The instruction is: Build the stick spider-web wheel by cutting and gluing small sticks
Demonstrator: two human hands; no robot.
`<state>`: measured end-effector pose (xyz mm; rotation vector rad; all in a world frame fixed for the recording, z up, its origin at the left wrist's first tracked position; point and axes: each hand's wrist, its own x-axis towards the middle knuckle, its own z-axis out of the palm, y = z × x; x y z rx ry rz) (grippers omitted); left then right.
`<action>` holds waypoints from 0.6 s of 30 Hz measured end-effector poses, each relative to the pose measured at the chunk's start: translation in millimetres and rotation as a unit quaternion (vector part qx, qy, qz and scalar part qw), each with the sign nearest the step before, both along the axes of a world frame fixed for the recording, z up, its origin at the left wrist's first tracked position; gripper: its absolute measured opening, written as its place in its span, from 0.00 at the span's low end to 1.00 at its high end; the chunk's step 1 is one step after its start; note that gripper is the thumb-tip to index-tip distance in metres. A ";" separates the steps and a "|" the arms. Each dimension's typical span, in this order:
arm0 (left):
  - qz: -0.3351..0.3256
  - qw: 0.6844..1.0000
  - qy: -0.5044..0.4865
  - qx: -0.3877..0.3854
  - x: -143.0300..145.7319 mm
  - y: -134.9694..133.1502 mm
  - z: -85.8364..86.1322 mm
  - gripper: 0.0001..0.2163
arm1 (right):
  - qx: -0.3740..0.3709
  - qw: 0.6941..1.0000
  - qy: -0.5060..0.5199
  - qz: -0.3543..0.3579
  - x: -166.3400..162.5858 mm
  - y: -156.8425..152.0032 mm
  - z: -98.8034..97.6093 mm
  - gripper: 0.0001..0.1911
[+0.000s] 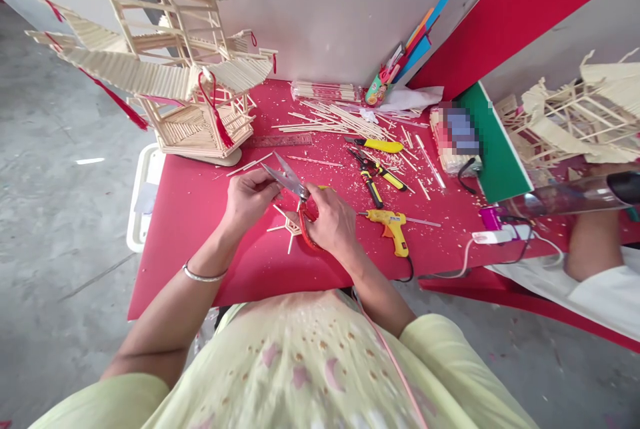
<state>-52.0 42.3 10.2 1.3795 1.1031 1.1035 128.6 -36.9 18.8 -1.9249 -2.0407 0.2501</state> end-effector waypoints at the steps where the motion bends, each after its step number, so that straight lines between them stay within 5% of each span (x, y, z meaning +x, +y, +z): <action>1: 0.002 1.000 -0.005 -0.009 -0.1 -0.5 1.3 0.06 | 0.001 1.000 0.001 0.002 0.3 -0.2 0.5 0.33; 18: 0.010 0.997 -0.065 -0.040 0.8 -3.9 -3.3 0.08 | 0.007 1.000 0.001 0.003 0.6 -3.8 4.4 0.32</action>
